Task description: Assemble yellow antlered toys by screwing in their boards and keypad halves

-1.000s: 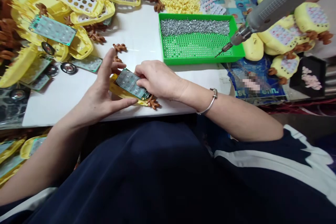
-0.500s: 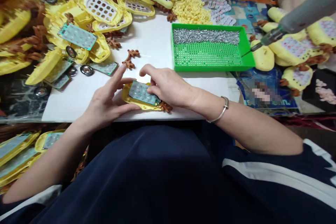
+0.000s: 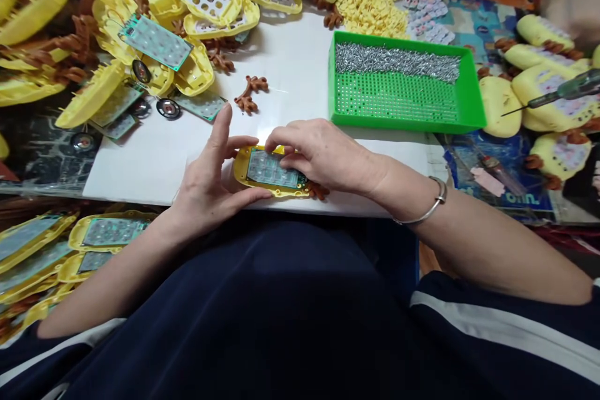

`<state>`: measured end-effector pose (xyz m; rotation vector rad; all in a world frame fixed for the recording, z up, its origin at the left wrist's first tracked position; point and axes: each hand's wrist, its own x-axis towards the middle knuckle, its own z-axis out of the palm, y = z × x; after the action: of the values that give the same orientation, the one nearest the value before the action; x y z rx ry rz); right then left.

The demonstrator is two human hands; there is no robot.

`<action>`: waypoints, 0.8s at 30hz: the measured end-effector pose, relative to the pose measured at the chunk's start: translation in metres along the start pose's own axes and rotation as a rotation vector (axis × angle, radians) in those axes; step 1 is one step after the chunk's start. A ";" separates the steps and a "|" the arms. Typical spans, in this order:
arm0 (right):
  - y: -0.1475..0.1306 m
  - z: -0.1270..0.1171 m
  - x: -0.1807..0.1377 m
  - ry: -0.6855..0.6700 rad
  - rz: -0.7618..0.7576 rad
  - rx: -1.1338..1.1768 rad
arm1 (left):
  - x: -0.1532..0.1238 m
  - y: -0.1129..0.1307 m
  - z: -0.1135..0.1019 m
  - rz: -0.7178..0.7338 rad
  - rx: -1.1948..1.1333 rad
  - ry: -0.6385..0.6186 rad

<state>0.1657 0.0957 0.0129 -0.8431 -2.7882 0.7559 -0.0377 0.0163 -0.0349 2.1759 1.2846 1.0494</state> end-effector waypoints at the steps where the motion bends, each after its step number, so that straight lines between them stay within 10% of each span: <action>1: 0.000 -0.001 0.000 -0.013 -0.006 -0.007 | -0.001 0.000 0.001 0.000 -0.002 0.005; 17: -0.005 -0.007 0.006 -0.180 0.025 -0.098 | -0.008 0.004 0.012 -0.002 0.045 0.041; 24: -0.007 -0.001 0.009 -0.129 0.091 -0.005 | 0.009 0.014 0.011 0.363 0.224 0.019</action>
<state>0.1549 0.0957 0.0169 -0.9604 -2.8812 0.8466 -0.0183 0.0174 -0.0291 2.6467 1.0817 1.1037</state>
